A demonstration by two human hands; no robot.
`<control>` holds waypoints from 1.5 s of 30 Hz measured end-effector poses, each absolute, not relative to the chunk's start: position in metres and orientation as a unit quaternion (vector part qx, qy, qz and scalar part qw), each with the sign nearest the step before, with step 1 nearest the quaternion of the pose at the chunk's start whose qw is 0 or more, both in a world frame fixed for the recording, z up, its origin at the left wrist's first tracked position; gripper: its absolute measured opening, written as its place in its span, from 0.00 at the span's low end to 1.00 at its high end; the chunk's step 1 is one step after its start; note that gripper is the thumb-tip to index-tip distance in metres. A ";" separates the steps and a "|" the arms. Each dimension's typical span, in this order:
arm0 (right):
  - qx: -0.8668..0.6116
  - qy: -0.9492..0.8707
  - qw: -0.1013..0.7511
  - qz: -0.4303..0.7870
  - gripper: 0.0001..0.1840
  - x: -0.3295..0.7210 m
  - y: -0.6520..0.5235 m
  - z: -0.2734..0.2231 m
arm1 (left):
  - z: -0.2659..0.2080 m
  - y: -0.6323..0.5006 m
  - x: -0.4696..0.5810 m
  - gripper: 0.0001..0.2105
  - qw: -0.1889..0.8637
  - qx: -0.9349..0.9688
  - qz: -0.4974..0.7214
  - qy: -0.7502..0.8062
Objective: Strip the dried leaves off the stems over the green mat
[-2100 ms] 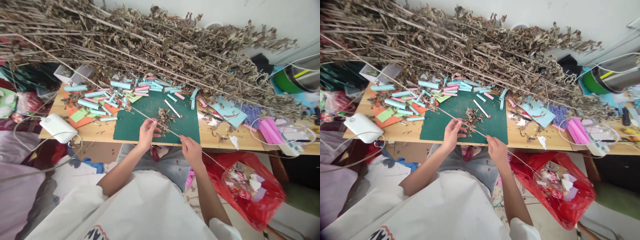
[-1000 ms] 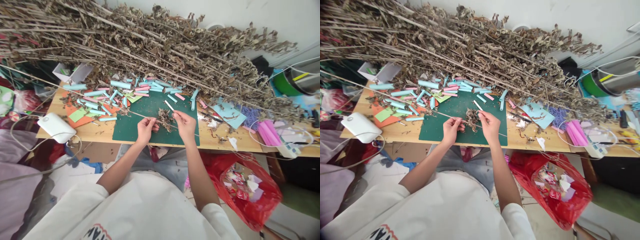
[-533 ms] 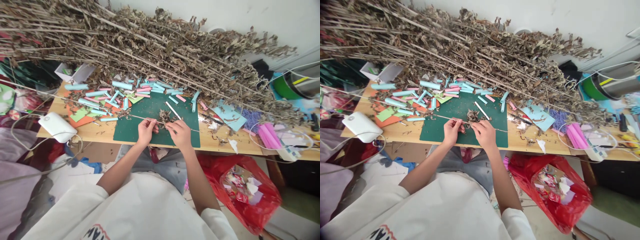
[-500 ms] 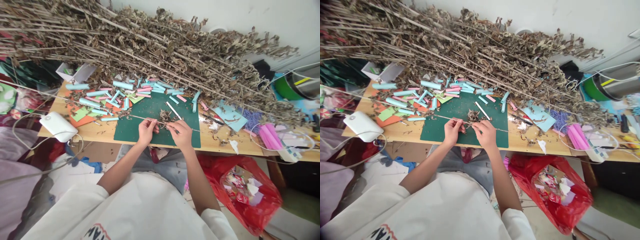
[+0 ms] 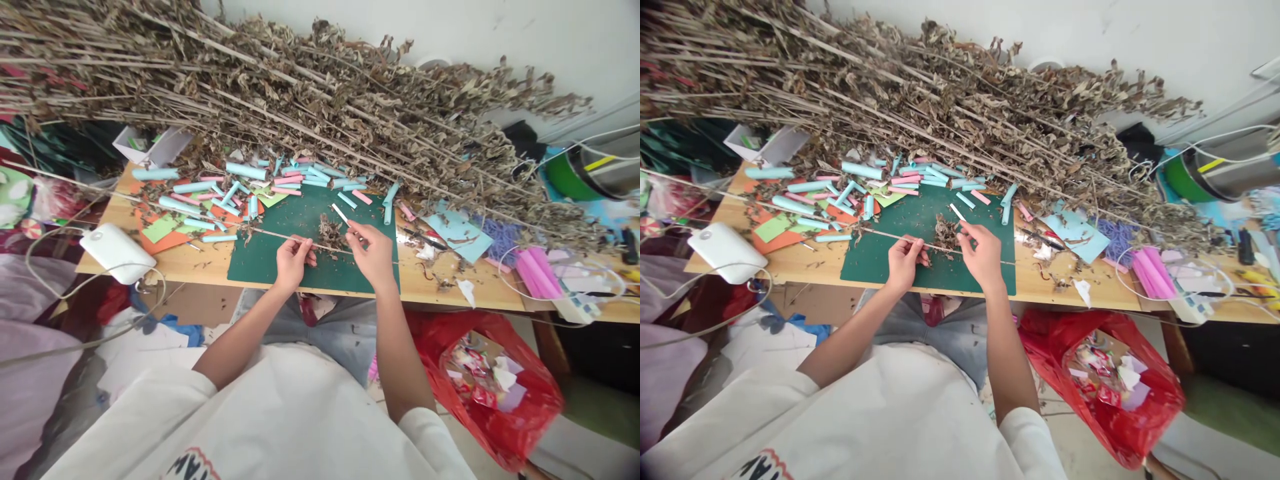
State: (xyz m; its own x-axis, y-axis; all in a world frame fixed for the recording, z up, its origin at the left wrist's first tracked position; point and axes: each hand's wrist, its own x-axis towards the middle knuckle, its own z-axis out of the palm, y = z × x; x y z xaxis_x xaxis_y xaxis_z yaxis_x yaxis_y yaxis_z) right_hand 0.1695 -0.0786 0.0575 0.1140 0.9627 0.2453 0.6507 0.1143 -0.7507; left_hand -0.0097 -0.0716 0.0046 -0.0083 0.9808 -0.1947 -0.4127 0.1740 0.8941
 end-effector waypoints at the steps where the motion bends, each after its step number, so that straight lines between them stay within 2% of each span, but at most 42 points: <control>1: -0.642 -0.637 0.389 0.177 0.17 0.171 -0.081 0.057 | 0.004 -0.071 -0.010 0.18 0.627 0.321 0.556 0.441; 4: -0.645 -0.648 0.384 0.126 0.16 0.171 -0.093 0.058 | 0.005 -0.071 -0.010 0.18 0.627 0.323 0.558 0.437; 9: -0.601 -0.720 0.325 0.120 0.12 0.161 -0.119 0.051 | 0.011 -0.077 -0.005 0.17 0.622 0.352 0.542 0.441; 15: -0.611 -0.690 0.376 0.097 0.09 0.181 -0.147 0.048 | 0.023 -0.094 -0.010 0.19 0.691 0.392 0.478 0.375; 18: -0.619 -0.677 0.386 0.095 0.07 0.202 -0.158 0.053 | 0.028 -0.096 -0.027 0.23 0.711 0.335 0.497 0.367; 22: -0.621 -0.675 0.389 0.085 0.06 0.225 -0.167 0.053 | 0.029 -0.086 -0.048 0.25 0.687 0.274 0.560 0.372; 31: -0.654 -0.680 0.318 0.096 0.07 0.248 -0.184 0.034 | 0.017 -0.066 -0.035 0.16 0.670 0.307 0.526 0.423; 34: -0.666 -0.673 0.307 0.091 0.10 0.238 -0.181 0.043 | 0.016 -0.066 -0.029 0.15 0.693 0.293 0.518 0.407; 38: -0.638 -0.684 0.340 0.096 0.13 0.196 -0.156 0.062 | 0.014 -0.066 -0.027 0.15 0.711 0.279 0.507 0.399; 42: -0.574 -0.751 0.302 0.125 0.20 0.152 -0.120 0.064 | 0.009 -0.066 -0.028 0.14 0.717 0.281 0.504 0.391; 45: -0.553 -0.760 0.309 0.146 0.12 0.134 -0.102 0.055 | 0.005 -0.068 -0.030 0.15 0.718 0.301 0.504 0.374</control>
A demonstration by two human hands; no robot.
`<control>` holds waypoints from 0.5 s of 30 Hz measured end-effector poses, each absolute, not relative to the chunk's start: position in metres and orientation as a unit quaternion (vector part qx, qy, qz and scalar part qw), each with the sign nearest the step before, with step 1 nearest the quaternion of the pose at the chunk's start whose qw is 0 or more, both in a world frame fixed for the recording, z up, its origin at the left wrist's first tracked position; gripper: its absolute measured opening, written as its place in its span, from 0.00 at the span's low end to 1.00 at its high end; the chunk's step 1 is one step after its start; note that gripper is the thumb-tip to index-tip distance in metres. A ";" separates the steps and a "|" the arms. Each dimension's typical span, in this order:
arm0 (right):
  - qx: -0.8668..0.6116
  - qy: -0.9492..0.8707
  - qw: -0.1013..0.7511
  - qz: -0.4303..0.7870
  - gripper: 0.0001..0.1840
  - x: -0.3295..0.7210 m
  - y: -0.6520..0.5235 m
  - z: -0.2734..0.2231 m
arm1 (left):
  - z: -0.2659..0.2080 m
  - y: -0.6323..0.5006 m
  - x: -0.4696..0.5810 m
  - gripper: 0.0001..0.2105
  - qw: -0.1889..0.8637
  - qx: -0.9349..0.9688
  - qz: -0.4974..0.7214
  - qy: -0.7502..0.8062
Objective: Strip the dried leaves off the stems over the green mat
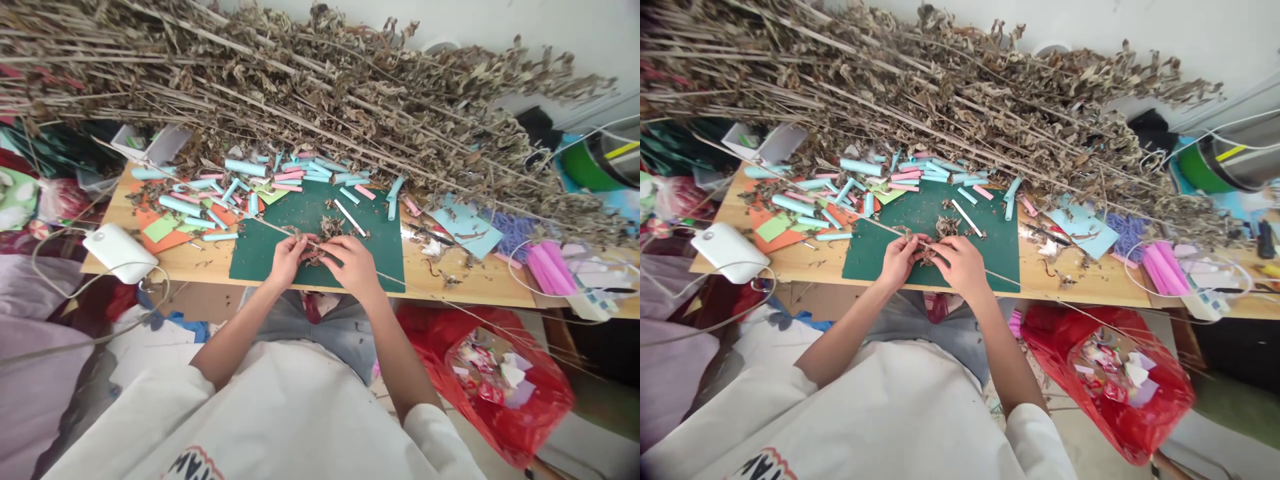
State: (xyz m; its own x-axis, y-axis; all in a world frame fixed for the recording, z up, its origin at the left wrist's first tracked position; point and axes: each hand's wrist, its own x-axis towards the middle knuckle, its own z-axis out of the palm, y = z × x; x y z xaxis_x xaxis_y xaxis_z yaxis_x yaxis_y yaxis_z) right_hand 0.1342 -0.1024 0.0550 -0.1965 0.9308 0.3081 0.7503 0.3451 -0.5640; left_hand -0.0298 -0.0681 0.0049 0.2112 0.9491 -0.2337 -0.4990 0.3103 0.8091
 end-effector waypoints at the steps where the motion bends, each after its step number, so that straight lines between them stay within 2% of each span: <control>1: -0.554 -0.746 0.332 0.161 0.10 0.132 -0.099 0.052 | 0.004 -0.069 -0.030 0.15 0.715 0.308 0.507 0.370; 6: -0.609 -0.620 0.443 0.218 0.10 0.133 -0.096 0.049 | 0.004 -0.071 -0.031 0.15 0.708 0.320 0.513 0.365; 15: -0.658 -0.431 0.536 0.306 0.14 0.139 -0.082 0.036 | 0.005 -0.071 -0.031 0.17 0.722 0.333 0.493 0.352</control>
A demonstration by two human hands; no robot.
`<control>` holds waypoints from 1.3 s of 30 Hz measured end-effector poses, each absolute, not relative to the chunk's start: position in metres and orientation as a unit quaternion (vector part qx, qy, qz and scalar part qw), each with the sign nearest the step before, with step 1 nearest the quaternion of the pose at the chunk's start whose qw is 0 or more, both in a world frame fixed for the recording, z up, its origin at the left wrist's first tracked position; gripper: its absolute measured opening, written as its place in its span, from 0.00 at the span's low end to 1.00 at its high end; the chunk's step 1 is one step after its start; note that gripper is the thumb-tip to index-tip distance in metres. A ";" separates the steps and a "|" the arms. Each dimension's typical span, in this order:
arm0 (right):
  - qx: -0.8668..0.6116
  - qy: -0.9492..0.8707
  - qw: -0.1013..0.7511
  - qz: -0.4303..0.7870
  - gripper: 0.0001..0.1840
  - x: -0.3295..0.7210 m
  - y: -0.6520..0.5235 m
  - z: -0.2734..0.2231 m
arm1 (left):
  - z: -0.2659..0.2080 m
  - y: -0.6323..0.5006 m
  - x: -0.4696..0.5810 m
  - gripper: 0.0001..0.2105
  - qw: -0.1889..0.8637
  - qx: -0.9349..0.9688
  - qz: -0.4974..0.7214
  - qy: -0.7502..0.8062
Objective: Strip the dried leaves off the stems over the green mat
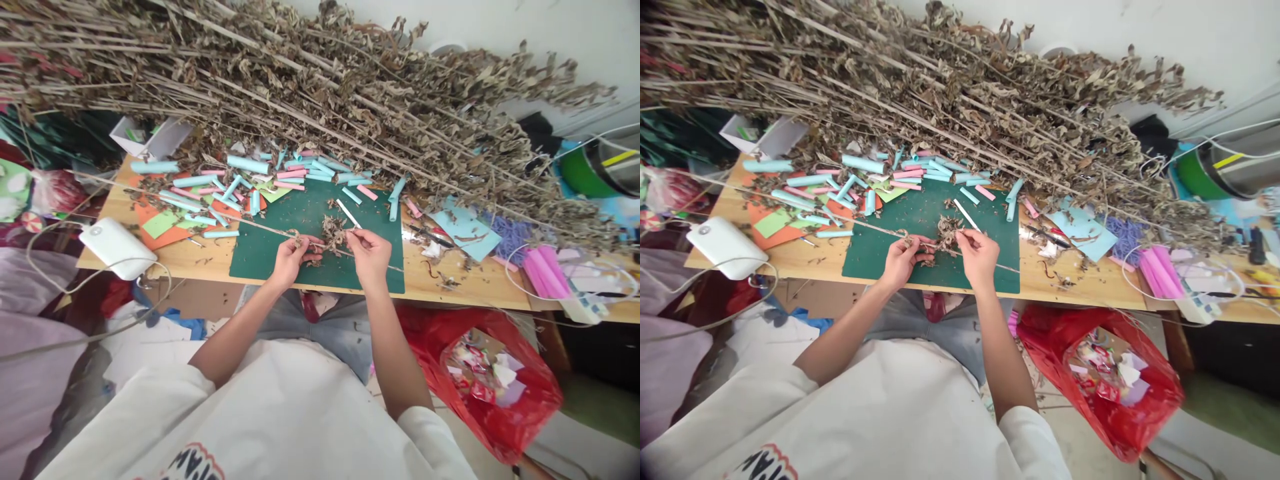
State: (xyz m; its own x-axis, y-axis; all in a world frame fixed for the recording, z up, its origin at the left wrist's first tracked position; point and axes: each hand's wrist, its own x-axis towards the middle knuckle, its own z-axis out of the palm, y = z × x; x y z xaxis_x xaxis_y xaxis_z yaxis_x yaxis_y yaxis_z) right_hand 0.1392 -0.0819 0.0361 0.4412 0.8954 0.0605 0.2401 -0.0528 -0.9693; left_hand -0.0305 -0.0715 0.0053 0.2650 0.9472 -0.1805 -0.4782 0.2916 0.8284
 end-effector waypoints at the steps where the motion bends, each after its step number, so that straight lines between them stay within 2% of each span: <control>1: -0.663 -0.419 0.541 0.305 0.14 0.139 -0.080 0.035 | 0.006 -0.072 -0.030 0.18 0.721 0.333 0.492 0.356; 10: -0.685 -0.353 0.580 0.264 0.17 0.152 -0.067 0.028 | 0.005 -0.072 -0.031 0.19 0.725 0.336 0.482 0.361; 14: -0.692 -0.450 0.511 0.239 0.20 0.158 -0.066 0.033 | 0.004 -0.071 -0.031 0.19 0.721 0.339 0.484 0.363; 17: -0.698 -0.536 0.447 0.160 0.19 0.157 -0.071 0.043 | 0.003 -0.071 -0.031 0.19 0.719 0.337 0.487 0.363; 20: -0.681 -0.593 0.420 0.093 0.18 0.148 -0.081 0.053 | 0.003 -0.071 -0.031 0.19 0.722 0.333 0.485 0.363; 23: -0.626 -0.678 0.373 0.093 0.15 0.133 -0.092 0.058 | 0.002 -0.071 -0.031 0.19 0.719 0.331 0.482 0.376; 27: -0.583 -0.738 0.326 0.099 0.16 0.111 -0.098 0.051 | -0.002 -0.070 -0.031 0.19 0.710 0.334 0.491 0.379; 31: -0.596 -0.717 0.345 0.109 0.10 0.101 -0.093 0.041 | -0.003 -0.071 -0.031 0.20 0.719 0.318 0.494 0.372; 39: -0.607 -0.672 0.399 0.148 0.10 0.103 -0.087 0.048 | 0.006 -0.072 -0.031 0.22 0.731 0.316 0.484 0.362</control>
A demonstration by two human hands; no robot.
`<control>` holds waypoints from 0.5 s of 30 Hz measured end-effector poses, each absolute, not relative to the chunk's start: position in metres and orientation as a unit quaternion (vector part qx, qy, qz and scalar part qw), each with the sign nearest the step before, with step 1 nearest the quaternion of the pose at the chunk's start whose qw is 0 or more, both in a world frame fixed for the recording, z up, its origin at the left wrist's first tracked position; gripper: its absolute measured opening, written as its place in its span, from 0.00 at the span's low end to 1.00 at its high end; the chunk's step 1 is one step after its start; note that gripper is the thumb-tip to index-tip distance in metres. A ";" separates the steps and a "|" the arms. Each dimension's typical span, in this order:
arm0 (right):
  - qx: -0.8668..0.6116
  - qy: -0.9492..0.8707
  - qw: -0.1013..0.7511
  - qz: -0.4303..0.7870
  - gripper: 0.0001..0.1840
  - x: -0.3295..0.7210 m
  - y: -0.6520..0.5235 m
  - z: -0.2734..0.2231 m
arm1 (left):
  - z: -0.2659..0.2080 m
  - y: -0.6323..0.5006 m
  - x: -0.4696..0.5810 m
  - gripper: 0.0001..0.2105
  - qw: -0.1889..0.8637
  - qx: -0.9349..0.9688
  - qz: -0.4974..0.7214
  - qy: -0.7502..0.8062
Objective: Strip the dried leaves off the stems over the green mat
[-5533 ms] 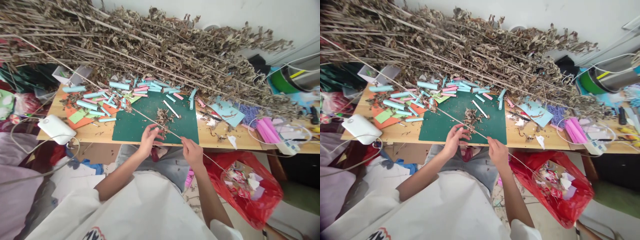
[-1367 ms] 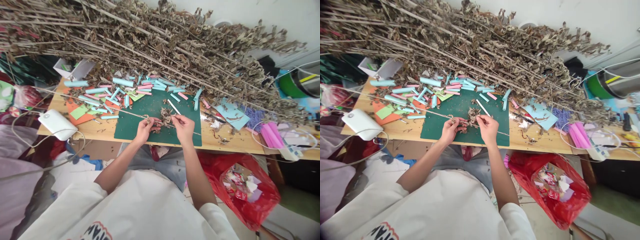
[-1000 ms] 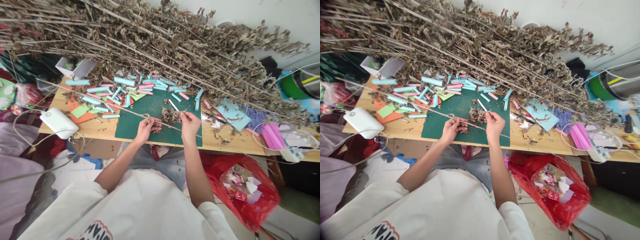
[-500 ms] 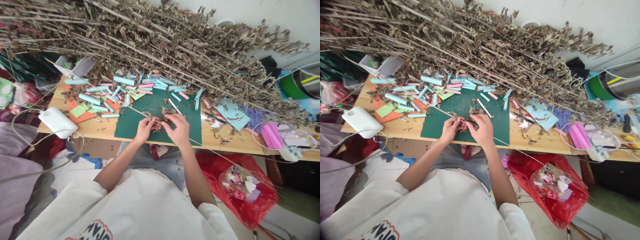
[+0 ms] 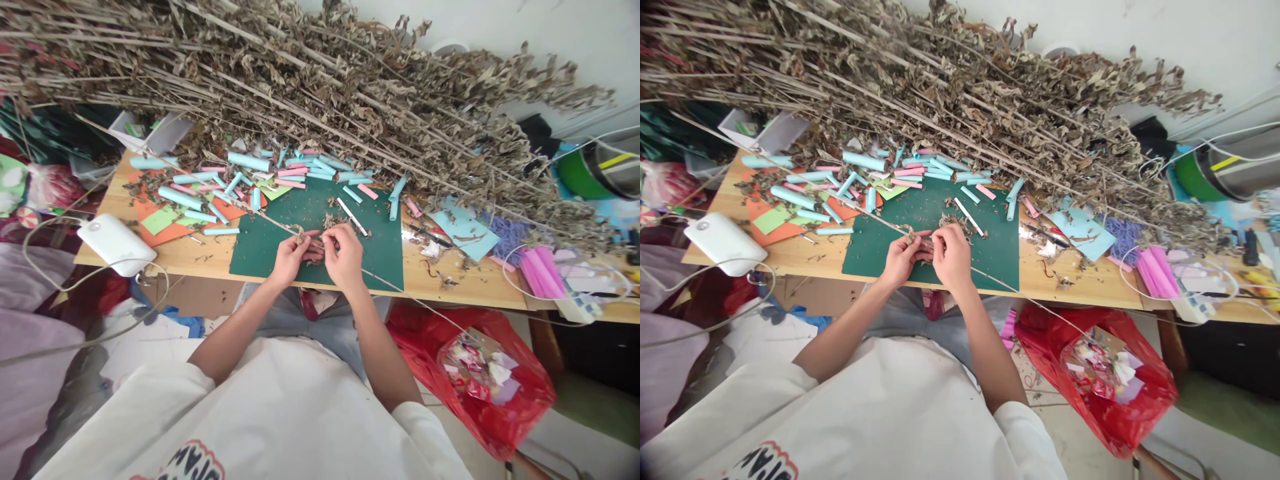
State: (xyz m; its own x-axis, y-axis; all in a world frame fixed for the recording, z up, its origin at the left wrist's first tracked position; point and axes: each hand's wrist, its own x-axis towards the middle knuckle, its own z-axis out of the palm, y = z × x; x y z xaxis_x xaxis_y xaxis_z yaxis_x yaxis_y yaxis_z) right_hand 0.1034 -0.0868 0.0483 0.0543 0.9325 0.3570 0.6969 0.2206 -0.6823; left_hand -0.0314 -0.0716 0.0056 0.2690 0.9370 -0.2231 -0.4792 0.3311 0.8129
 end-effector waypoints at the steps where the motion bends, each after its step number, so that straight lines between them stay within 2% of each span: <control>1: -0.617 -0.654 0.413 0.145 0.11 0.107 -0.085 0.050 | 0.006 -0.072 -0.032 0.22 0.731 0.317 0.482 0.363; 5: -0.668 -0.597 0.437 0.083 0.14 0.131 -0.078 0.056 | 0.007 -0.072 -0.032 0.22 0.731 0.319 0.484 0.361; 10: -0.661 -0.631 0.405 -0.015 0.16 0.133 -0.113 0.057 | 0.014 -0.068 -0.033 0.19 0.721 0.311 0.494 0.373; 13: -0.600 -0.716 0.355 0.044 0.15 0.108 -0.147 0.045 | 0.024 -0.061 -0.036 0.18 0.710 0.312 0.509 0.374; 15: -0.579 -0.757 0.290 0.093 0.14 0.091 -0.160 0.035 | 0.029 -0.057 -0.037 0.18 0.703 0.313 0.518 0.374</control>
